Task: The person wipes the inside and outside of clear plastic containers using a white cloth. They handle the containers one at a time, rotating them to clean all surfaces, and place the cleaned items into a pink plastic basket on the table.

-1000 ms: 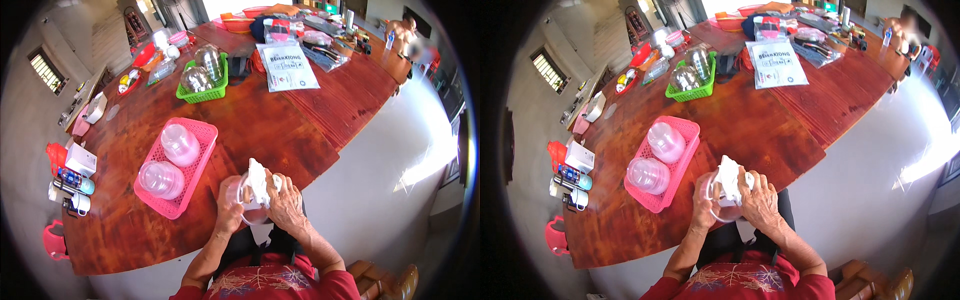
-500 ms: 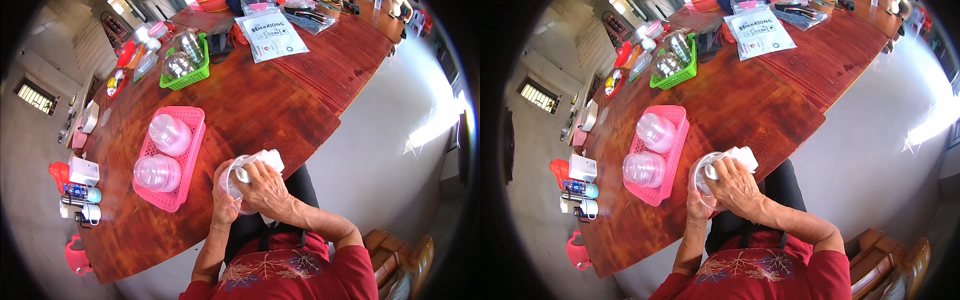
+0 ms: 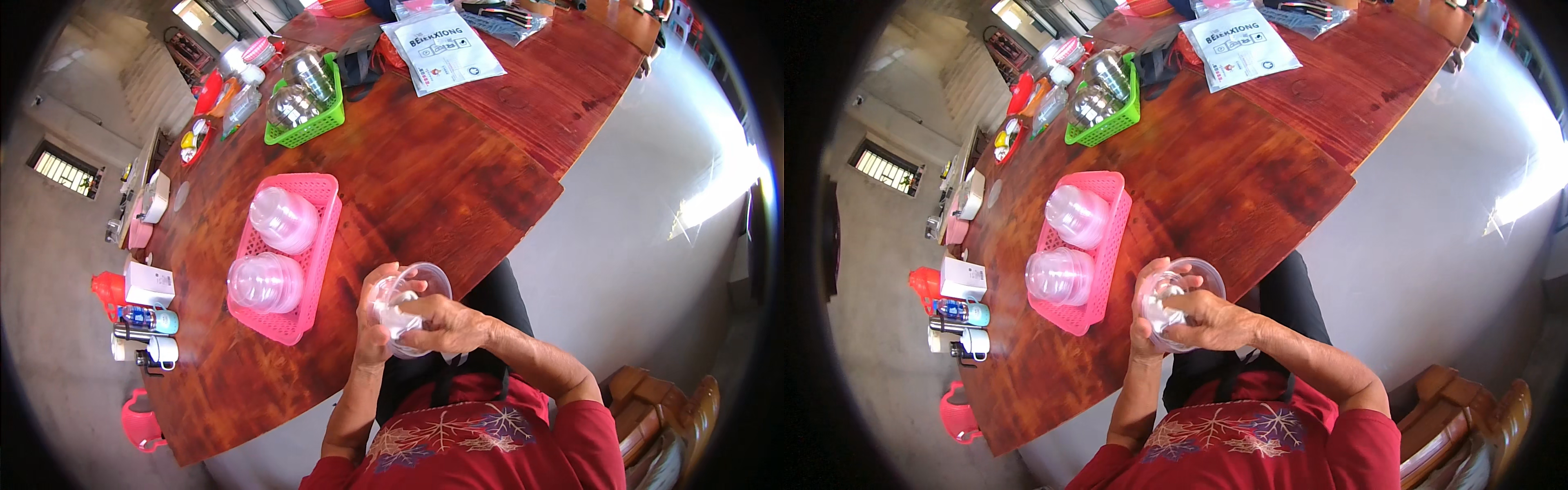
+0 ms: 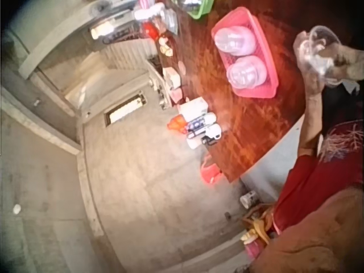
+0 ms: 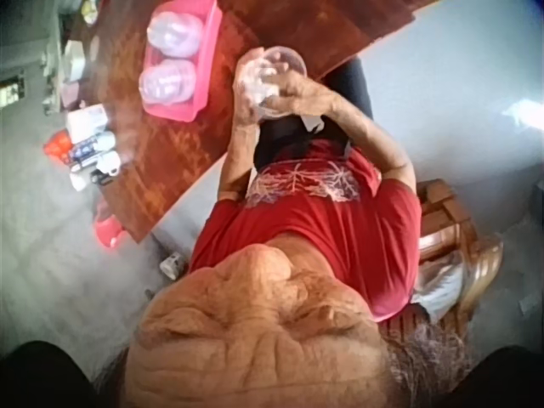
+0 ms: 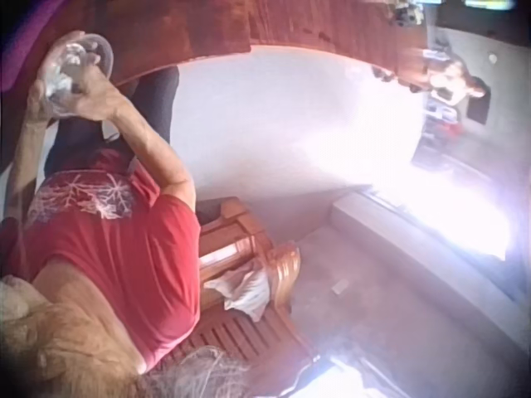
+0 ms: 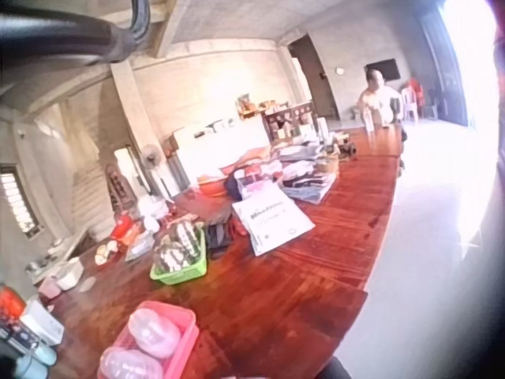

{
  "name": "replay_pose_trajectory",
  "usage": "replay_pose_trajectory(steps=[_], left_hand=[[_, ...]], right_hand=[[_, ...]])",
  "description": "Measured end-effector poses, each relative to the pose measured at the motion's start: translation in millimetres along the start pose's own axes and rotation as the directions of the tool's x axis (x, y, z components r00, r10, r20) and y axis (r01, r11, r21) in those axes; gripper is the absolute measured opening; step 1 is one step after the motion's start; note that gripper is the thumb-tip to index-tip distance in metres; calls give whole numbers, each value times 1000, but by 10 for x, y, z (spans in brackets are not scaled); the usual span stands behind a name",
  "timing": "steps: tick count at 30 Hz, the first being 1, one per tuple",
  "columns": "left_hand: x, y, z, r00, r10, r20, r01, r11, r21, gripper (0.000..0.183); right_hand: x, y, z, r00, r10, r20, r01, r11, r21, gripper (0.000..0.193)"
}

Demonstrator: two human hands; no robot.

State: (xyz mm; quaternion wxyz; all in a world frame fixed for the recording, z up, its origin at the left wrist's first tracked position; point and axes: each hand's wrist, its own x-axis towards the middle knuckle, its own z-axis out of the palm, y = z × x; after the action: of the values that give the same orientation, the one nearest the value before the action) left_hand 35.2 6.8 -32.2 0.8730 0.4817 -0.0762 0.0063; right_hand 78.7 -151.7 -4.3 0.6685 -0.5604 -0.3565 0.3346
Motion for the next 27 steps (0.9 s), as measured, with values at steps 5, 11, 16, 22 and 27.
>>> replay_pose_trajectory(steps=[5,11,16,22,27], left_hand=[[-126,-27,-142,962,-15,-272,2,999,-49,100],[-86,104,143,975,116,-189,-106,992,61,107],[-99,138,154,984,99,-151,-82,990,117,104],[-87,142,158,992,124,11,-124,985,122,104],[-115,213,227,986,87,-139,-91,996,-25,98]], right_hand=[[8,-190,17,804,-447,-393,296,873,-388,32],[89,-136,218,880,-444,-169,-57,255,-965,50],[29,-80,193,923,-374,-96,88,445,-891,35],[-3,-255,121,983,-146,107,175,925,-338,38],[-193,-434,-40,954,-162,252,198,972,-124,34]])
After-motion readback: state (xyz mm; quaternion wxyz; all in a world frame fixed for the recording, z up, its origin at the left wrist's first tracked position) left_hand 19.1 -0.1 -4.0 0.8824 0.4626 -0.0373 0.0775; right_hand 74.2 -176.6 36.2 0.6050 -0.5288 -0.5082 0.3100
